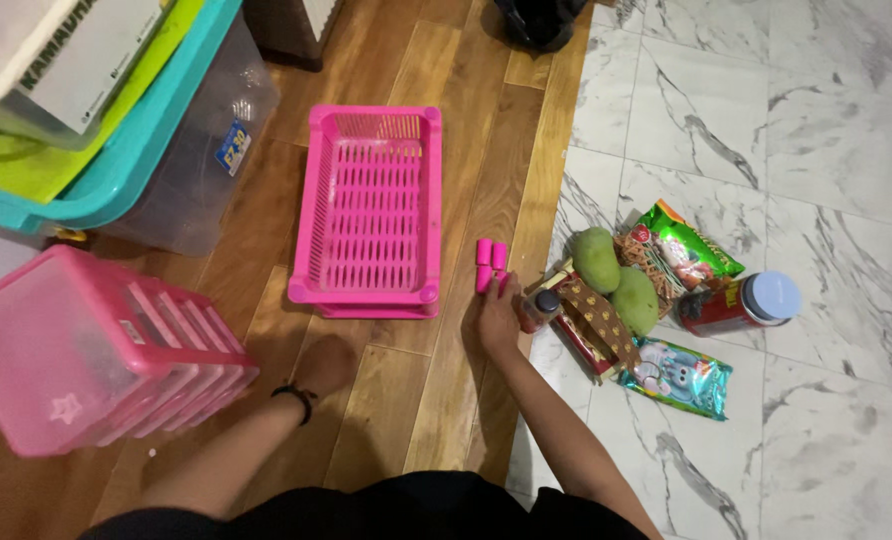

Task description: The person assembles a pink plastic basket by hand, snapping together the side panels and handle pieces. After completing the assembly, they place a bottle, a tin can, a bag of crackers, and two mangoes into the basket.

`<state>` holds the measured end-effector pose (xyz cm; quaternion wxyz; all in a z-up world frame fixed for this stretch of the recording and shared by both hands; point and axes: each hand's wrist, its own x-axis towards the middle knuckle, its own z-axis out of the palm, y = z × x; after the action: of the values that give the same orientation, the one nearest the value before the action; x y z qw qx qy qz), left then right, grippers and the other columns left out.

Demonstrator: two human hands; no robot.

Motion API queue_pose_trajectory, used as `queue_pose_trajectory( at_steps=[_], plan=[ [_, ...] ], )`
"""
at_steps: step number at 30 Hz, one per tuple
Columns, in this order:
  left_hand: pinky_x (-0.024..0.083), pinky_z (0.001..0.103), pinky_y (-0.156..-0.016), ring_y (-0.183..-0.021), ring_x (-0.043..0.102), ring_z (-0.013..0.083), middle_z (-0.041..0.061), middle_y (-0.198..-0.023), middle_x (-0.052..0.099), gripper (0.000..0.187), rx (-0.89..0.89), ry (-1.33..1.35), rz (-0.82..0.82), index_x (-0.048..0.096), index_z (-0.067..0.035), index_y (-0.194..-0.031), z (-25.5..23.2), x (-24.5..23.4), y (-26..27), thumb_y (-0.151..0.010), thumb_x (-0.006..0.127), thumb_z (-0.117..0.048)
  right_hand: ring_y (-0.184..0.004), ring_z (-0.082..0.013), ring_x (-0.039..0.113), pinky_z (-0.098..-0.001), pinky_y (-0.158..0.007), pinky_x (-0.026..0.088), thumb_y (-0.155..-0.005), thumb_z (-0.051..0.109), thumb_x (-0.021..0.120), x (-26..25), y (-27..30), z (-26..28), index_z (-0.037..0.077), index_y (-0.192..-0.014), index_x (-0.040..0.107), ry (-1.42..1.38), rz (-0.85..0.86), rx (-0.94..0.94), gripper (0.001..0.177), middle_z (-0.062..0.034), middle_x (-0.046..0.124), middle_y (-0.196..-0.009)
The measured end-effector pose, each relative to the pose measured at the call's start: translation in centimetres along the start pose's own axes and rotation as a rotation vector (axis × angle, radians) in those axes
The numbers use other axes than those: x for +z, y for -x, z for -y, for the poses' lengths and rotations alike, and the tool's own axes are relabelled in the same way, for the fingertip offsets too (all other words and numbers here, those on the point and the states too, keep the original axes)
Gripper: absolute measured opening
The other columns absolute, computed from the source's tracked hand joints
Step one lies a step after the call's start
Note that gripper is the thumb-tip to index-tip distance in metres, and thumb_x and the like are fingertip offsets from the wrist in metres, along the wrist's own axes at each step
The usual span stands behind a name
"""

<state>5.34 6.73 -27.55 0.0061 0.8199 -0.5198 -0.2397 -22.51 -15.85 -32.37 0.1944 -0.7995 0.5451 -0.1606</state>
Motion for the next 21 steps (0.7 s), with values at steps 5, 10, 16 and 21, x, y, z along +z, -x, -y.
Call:
queue_pose_trajectory(
  at_steps=[5,10,16,21],
  plan=[
    [0.052,0.053,-0.092,-0.099,0.067,0.0383,0.021,-0.103,0.073,0.027,0.127,-0.019,0.147,0.074,-0.004,-0.099,-4.8,-2.9,2.0,-0.091,0.058,-0.024,-0.137,-0.0458,0.046,-0.0506,-0.112,0.038,-0.108,0.042,0.037,-1.6,-0.4,2.2,0.012,-0.159,0.025,-0.510,0.024,0.397,0.061,-0.0236,0.041,-0.155],
    [0.048,0.055,-0.095,-0.104,0.064,0.0366,0.018,-0.107,0.071,0.025,0.080,-0.075,-0.452,0.072,-0.005,-0.104,-12.9,-3.2,0.3,-0.088,0.058,-0.018,-0.132,-0.0419,0.052,-0.0494,-0.108,0.039,-0.101,0.041,0.039,-2.6,-0.4,2.4,0.014,-0.155,0.035,-0.562,0.070,0.440,0.061,-0.0205,0.054,-0.144],
    [0.041,0.056,-0.107,-0.118,0.055,0.0365,0.015,-0.114,0.070,0.036,-0.023,0.095,-0.870,0.074,-0.002,-0.107,-15.3,-1.7,0.6,-0.071,0.069,-0.008,-0.119,-0.0371,0.064,-0.0378,-0.100,0.049,-0.106,0.022,0.046,-1.7,2.0,1.8,0.002,-0.141,0.050,-0.860,-0.076,0.139,0.041,-0.0202,0.062,-0.132],
    [0.042,0.053,-0.110,-0.122,0.055,0.0379,0.010,-0.119,0.070,0.035,0.118,0.259,-0.946,0.076,-0.007,-0.115,-13.8,-0.5,-0.3,-0.080,0.072,-0.005,-0.101,-0.0327,0.065,-0.0372,-0.087,0.052,-0.087,-0.001,0.064,-2.3,3.7,1.7,0.001,-0.119,0.061,-0.532,-0.162,-0.207,0.033,-0.0202,0.065,-0.113]
  ],
)
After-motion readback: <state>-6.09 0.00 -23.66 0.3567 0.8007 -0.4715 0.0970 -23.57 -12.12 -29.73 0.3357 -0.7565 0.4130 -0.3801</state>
